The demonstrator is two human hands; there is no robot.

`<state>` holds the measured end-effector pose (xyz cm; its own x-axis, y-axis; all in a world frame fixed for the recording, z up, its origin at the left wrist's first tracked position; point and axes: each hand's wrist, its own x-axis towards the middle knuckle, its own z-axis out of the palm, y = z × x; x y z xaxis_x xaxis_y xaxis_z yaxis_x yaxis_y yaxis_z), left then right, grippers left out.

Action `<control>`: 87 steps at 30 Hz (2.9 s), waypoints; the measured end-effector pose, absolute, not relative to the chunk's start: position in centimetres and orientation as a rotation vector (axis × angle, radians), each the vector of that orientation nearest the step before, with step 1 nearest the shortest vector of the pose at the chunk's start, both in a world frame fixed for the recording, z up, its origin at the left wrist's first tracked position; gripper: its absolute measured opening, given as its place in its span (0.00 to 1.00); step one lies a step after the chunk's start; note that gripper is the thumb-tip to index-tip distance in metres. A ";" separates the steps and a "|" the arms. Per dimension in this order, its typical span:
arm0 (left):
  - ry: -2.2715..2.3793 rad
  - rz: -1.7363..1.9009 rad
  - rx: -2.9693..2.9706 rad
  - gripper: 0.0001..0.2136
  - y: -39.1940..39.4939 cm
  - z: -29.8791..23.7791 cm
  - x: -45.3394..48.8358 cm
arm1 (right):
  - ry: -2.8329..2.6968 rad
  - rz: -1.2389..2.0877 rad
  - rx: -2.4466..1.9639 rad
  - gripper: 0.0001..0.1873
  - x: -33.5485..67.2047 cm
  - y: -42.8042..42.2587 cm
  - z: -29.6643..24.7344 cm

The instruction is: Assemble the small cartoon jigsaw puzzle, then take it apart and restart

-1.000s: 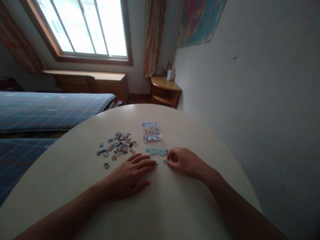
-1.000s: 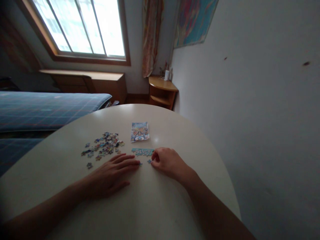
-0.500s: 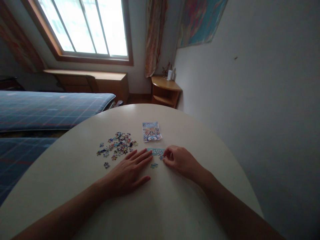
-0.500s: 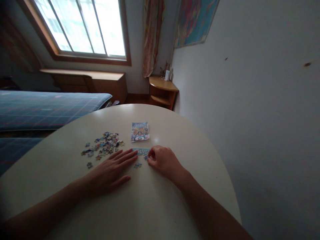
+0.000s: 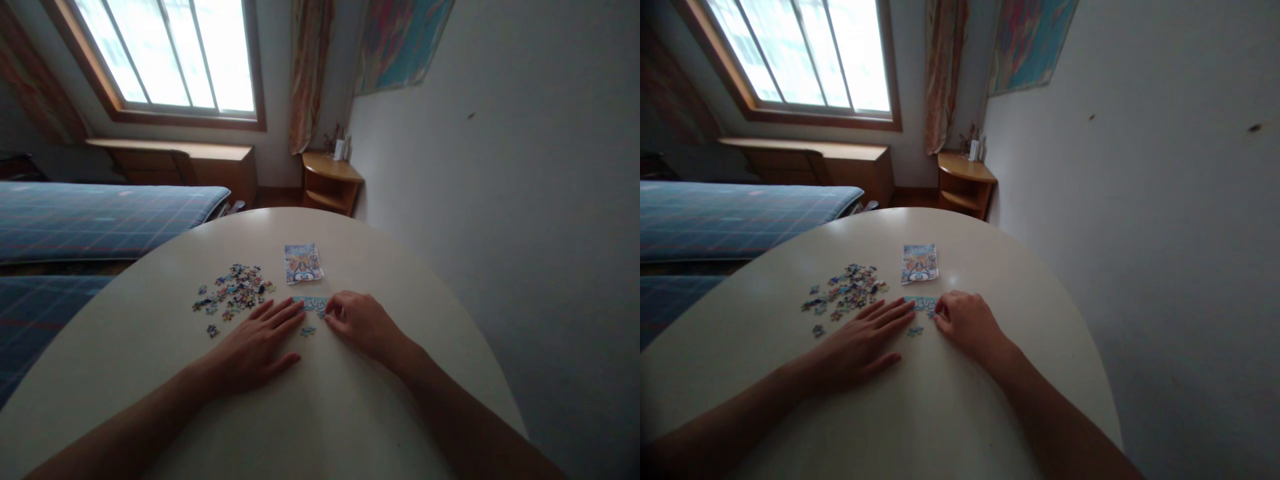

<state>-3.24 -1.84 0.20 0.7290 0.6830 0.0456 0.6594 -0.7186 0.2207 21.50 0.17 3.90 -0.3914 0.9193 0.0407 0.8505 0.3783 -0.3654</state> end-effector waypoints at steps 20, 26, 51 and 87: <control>1.042 0.234 2.748 0.30 -1.8 0.1 -3.2 | -2.575 0.189 -1.572 0.10 20.7 -1.5 4.3; 1.048 0.247 2.746 0.30 -1.9 0.1 -3.2 | -2.657 0.201 -1.487 0.10 20.7 -1.3 4.3; 0.885 0.508 2.769 0.17 -2.0 1.1 -2.6 | -2.451 0.581 -1.331 0.04 20.1 -0.8 3.0; 1.038 0.363 2.746 0.28 -1.9 -0.1 -3.1 | -2.258 0.294 -1.389 0.05 19.6 0.7 0.9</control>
<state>-3.13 -1.93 -0.14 0.7258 0.6685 0.1619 0.6238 -0.7390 0.2545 19.65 0.67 0.90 -0.3773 0.8833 0.2783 0.7824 0.4648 -0.4145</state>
